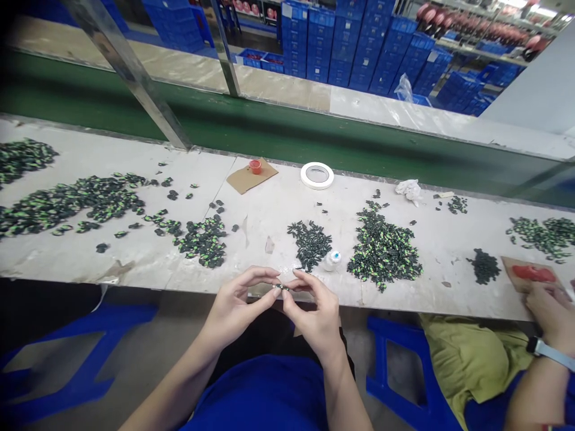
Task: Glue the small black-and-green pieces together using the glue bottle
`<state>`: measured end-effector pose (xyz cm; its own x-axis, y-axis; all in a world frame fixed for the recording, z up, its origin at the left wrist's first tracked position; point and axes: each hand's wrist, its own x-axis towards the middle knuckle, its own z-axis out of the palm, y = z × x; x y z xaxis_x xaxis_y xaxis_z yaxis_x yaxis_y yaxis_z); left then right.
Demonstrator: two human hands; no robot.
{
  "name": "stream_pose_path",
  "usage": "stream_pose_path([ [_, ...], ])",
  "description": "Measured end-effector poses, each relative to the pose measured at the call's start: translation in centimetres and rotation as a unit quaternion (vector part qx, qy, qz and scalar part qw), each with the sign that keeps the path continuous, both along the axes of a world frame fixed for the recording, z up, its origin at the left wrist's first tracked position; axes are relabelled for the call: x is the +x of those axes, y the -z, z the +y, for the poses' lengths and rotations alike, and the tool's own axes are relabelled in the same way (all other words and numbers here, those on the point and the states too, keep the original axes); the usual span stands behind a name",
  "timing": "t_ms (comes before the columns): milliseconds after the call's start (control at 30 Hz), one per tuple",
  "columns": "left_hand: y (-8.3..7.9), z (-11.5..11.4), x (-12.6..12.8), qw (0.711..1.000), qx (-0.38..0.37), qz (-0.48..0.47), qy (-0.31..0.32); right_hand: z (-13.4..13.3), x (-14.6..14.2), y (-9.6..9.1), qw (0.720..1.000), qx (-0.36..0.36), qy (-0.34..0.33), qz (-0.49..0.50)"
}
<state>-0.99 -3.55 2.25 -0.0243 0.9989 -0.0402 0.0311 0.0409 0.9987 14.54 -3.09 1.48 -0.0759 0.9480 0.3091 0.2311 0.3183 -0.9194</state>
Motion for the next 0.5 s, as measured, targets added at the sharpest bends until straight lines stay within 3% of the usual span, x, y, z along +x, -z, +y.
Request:
stream_pose_path([
  [233, 0.0, 0.1, 0.4, 0.998, -0.048, -0.035, -0.013, -0.2, -0.3, 0.5, 0.997, -0.042, 0.017, 0.060],
  [400, 0.0, 0.1, 1.0, 0.993, -0.080, -0.077, 0.028, -0.4, 0.2, 0.7, 0.997, -0.053, 0.013, 0.059],
  [500, 0.0, 0.0, 1.8, 0.995, -0.058, -0.062, 0.046, -0.6, 1.1, 0.5, 0.998, -0.048, 0.032, 0.035],
])
